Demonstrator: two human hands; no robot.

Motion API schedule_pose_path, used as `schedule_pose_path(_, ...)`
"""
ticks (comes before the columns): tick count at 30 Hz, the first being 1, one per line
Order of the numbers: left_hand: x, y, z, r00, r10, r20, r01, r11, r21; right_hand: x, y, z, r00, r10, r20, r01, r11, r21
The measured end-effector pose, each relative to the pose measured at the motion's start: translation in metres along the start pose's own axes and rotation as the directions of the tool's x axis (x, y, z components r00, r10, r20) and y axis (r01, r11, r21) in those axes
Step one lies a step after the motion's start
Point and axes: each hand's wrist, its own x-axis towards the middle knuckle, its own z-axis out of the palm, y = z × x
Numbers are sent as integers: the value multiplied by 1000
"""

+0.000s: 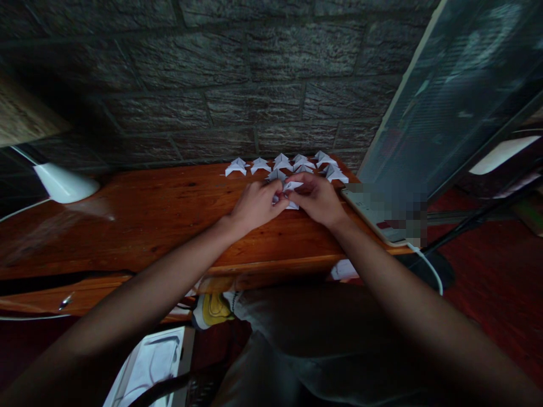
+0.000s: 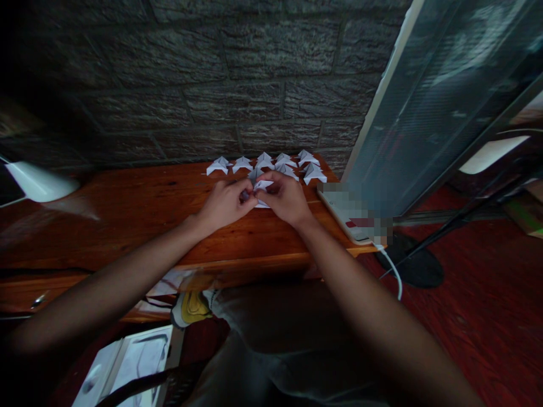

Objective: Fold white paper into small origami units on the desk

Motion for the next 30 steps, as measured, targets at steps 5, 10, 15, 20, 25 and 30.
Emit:
schedule_pose_path(5, 0, 0, 1, 1000, 7, -30, -8, 1000, -29, 2, -1, 0, 1000, 10, -22, -10, 1000, -26)
schedule_pose_path(10, -1, 0, 1, 999, 14, -32, -16, 998, -65, 4, 1, -2, 999, 38, 37, -40, 997, 61)
schedule_pose_path(15, 0, 0, -2, 999, 44, -18, -46, 986, -160, 4, 8, -6, 991, 111, 72, -123, 972, 198)
schedule_pose_path(20, 1, 0, -4, 999, 26, -38, -34, 968, -247, 4, 5, -11, 987, 120, 105, -144, 954, 264)
schedule_pose_path(25, 2, 0, -5, 999, 7, -44, -18, 965, -261, 4, -1, -20, 973, 146, 178, -198, 925, 324)
schedule_pose_path(30, 2, -1, -5, 999, 10, -32, -18, 962, -271, 3, 0, -25, 958, 179, 226, -257, 886, 385)
